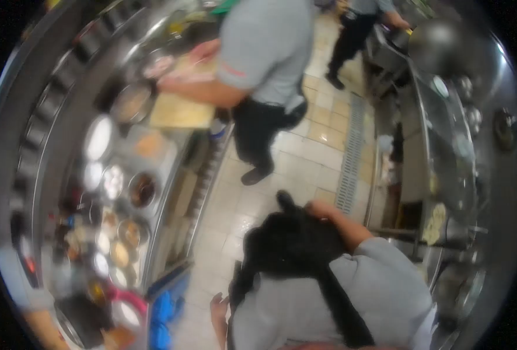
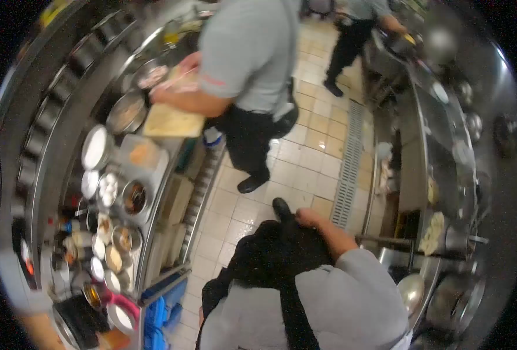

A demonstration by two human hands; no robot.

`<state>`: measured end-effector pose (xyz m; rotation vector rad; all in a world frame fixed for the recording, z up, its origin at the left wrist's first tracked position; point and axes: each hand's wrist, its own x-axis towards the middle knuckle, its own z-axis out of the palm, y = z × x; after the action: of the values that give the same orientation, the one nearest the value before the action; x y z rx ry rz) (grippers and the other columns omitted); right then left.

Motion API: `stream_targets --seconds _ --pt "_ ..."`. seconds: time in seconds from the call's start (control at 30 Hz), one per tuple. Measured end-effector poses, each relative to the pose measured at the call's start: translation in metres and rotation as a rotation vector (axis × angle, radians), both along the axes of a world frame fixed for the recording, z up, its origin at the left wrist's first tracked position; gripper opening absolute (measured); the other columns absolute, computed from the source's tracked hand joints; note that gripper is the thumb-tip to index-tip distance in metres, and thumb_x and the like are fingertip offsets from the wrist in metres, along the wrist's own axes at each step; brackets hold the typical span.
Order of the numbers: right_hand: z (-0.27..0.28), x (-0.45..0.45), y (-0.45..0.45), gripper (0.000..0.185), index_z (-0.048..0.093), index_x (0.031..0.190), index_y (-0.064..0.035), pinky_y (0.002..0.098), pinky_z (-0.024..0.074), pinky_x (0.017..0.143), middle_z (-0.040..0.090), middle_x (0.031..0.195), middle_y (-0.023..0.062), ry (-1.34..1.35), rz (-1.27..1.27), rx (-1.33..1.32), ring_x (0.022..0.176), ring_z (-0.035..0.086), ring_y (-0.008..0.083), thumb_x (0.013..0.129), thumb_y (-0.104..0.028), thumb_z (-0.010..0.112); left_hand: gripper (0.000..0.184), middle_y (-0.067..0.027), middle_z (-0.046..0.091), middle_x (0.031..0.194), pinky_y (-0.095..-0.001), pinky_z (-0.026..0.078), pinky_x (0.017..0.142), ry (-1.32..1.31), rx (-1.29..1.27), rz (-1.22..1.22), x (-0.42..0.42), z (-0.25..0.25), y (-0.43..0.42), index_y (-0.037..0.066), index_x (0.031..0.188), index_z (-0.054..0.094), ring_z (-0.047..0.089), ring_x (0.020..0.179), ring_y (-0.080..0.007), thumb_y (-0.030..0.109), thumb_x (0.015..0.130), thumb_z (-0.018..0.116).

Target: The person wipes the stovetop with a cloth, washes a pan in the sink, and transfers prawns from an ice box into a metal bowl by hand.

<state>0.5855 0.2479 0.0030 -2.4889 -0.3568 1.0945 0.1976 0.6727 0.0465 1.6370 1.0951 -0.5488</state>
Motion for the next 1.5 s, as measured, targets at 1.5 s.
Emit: stream_targets --seconds 1.5 --pt "-0.052 0.463 -0.437 0.030 0.064 0.098 0.0028 0.0351 0.0507 0.063 0.066 0.077 0.0146 0.199 -0.843 0.077 0.067 0.065 0.0223 0.088 -0.024 0.057 0.035 -0.0152 0.067 0.084 -0.0286 0.053 0.070 -0.375 0.882 -0.931 1.034 0.542 -0.420 -0.007 0.103 0.063 0.066 0.079 -0.0205 0.014 0.075 0.071"
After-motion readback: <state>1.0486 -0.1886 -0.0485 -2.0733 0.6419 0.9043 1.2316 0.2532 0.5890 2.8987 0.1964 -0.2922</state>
